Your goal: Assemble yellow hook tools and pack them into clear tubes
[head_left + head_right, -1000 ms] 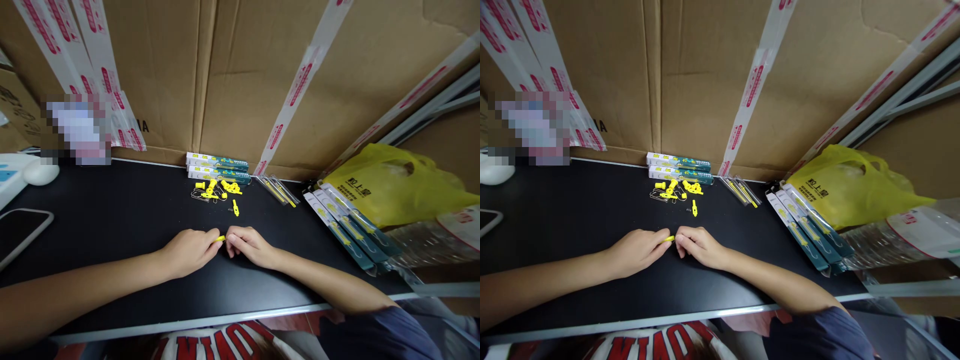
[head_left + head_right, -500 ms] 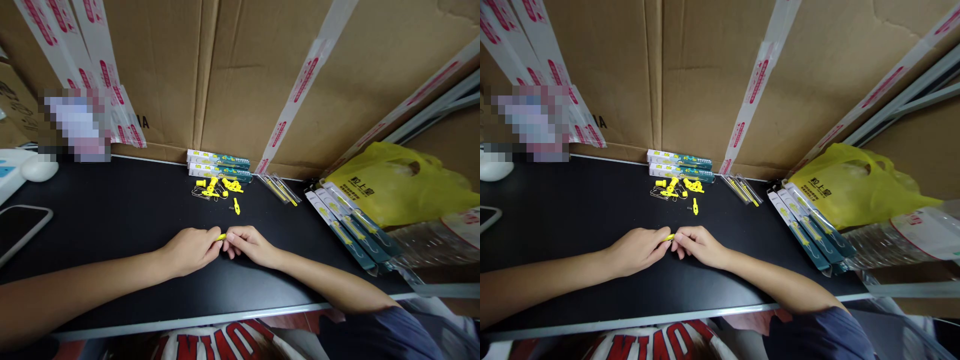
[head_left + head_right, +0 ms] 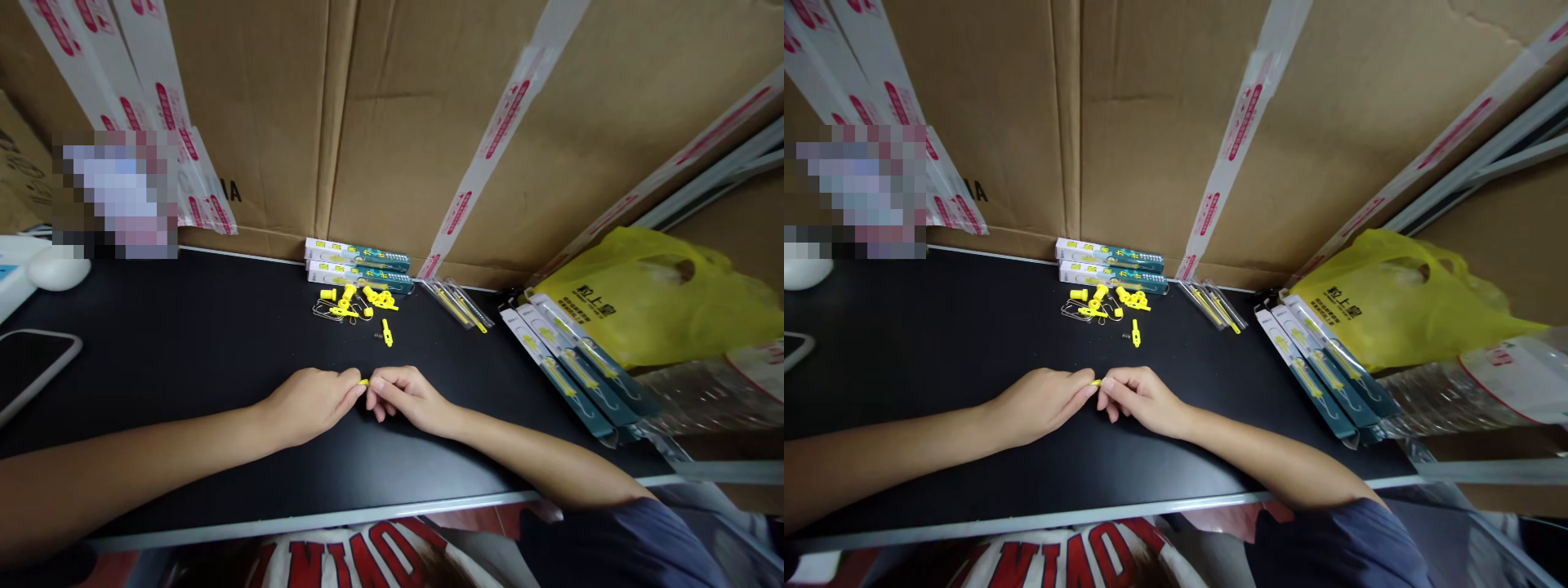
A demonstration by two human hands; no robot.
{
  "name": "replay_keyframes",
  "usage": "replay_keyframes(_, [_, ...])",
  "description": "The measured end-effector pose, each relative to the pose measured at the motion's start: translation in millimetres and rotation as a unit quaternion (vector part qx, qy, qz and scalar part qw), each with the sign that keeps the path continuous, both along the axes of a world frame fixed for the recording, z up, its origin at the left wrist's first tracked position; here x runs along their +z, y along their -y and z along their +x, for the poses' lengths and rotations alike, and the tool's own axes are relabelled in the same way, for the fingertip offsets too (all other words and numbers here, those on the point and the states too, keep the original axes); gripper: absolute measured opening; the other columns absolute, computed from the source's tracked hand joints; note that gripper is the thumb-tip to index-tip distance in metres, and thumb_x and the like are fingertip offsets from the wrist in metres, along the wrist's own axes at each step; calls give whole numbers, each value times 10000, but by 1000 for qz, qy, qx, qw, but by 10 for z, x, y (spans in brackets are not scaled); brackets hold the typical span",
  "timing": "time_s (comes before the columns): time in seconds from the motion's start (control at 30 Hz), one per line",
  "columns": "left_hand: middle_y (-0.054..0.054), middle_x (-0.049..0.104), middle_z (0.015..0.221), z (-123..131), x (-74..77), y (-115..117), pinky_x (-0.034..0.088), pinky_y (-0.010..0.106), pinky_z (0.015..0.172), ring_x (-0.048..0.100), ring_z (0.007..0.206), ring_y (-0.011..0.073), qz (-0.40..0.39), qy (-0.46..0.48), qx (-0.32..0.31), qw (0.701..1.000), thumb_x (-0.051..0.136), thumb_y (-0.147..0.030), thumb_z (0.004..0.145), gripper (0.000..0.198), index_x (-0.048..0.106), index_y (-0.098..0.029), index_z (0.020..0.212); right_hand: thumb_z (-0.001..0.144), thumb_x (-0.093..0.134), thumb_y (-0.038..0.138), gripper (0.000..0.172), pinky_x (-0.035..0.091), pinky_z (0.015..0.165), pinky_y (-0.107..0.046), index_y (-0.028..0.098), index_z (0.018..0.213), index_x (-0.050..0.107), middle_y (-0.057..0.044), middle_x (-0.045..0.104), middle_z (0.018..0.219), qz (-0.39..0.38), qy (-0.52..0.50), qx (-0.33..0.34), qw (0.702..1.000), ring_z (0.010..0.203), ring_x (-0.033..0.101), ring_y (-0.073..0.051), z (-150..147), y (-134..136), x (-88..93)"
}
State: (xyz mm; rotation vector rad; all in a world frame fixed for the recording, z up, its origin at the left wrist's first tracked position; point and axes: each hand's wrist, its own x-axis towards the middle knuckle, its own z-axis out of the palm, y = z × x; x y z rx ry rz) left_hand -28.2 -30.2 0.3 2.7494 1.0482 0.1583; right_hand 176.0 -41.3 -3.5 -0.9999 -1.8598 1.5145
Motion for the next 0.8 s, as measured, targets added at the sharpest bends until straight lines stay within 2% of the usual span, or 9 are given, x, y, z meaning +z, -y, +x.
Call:
replay_keyframes(0.13, [34,689,744,-1,-2,3,426,266,541,679,654,199,-1,13,4,1000,246,-278,1001,306,511,-183,879,947,427,493,443,322,484,-193,139,727,576,25,535,550,-22,-11,1,1000,475,413,-62,-17,17,1])
replay_keyframes(0.33, [30,678,746,-9,4,5,422,254,550,670,646,182,-11,56,4,998,216,-281,1005,320,490,-189,867,954,412,491,368,310,462,-188,158,861,536,45,538,573,-30,-17,-6,999,453,382,-56,-37,13,-11])
replay_keyframes(0.53, [20,656,707,5,19,25,368,255,531,651,633,185,-39,57,21,997,265,-276,991,254,479,-193,883,964,372,485,348,302,419,-182,180,840,486,54,522,564,-26,-13,-37,999,417,362,-58,-36,-30,-43])
replay_keyframes(0.6, [11,628,704,6,32,13,362,257,552,630,639,174,-65,88,34,993,284,-268,986,243,473,-196,850,977,376,423,278,366,474,-192,185,896,495,31,543,647,56,29,-48,997,488,425,-73,-28,-22,-41])
replay_keyframes(0.67, [-6,592,704,6,45,-4,365,254,581,602,655,155,-102,145,45,983,302,-283,985,258,459,-201,797,962,432,352,188,439,579,-227,184,981,513,-31,584,833,208,92,-63,972,636,505,-101,-11,-13,-43])
replay_keyframes(0.73, [-22,551,687,9,56,-14,367,249,596,568,653,139,-141,197,53,969,313,-308,982,285,442,-204,751,921,516,310,165,476,697,-283,188,1032,529,-92,576,1015,376,150,-84,911,820,548,-152,11,-13,-51])
replay_keyframes(0.8, [-27,530,683,21,60,-10,375,248,611,541,654,130,-176,222,57,957,317,-313,978,297,433,-202,728,895,564,291,136,468,749,-324,204,1000,564,-101,581,1035,503,196,-92,837,899,548,-188,37,-23,-59])
